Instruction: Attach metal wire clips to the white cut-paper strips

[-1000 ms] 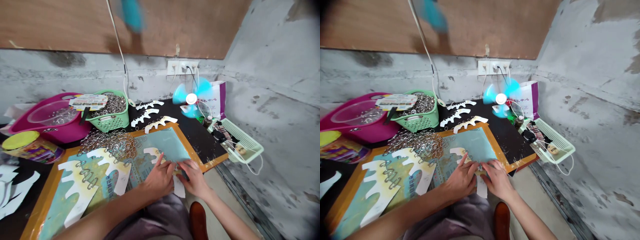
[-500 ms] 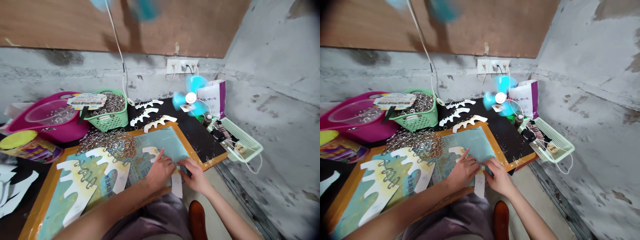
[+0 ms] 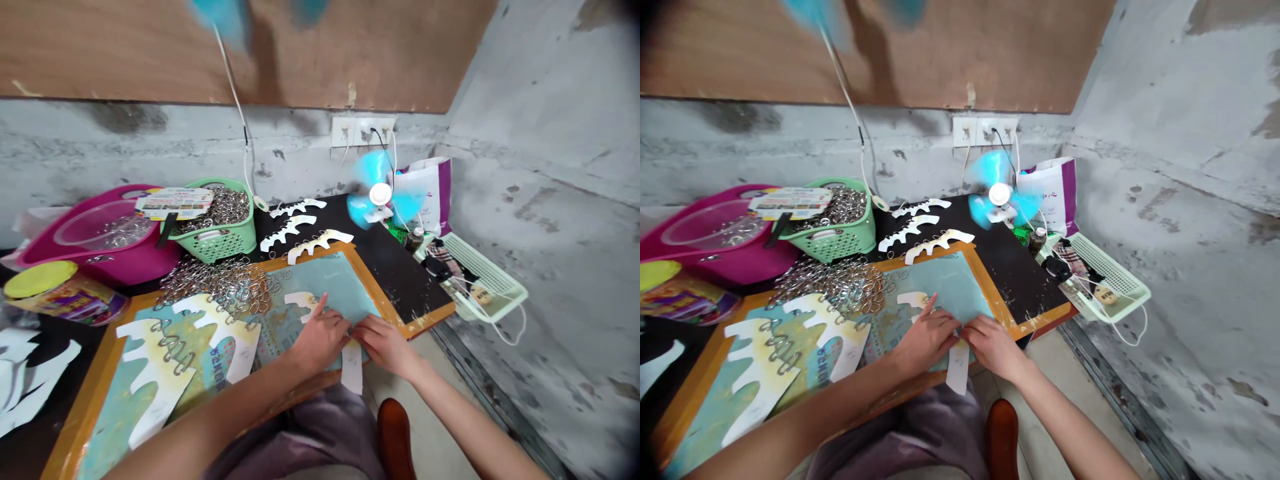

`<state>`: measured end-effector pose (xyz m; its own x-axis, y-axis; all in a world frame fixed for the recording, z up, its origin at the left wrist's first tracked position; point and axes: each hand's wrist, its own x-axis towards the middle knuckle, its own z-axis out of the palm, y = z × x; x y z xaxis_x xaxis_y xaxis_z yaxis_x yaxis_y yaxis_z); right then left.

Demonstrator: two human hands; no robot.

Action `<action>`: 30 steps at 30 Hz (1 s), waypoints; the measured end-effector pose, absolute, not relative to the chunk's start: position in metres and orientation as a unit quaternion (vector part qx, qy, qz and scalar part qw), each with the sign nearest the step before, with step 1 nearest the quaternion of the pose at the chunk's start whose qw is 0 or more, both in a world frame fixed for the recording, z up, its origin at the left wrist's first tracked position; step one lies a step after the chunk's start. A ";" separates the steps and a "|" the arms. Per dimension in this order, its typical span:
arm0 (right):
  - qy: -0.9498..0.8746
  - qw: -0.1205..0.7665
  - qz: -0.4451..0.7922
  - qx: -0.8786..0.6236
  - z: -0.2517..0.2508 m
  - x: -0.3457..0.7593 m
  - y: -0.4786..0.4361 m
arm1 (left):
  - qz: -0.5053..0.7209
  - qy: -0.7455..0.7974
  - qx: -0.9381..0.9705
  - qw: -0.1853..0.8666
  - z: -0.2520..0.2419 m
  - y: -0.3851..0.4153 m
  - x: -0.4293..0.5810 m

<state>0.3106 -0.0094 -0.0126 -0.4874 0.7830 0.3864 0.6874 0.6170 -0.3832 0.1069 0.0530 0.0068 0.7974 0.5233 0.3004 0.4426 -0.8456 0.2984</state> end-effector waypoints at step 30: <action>-0.770 0.354 0.125 -0.515 -0.024 0.294 -0.043 | 0.173 0.248 0.947 0.110 0.015 0.043 0.104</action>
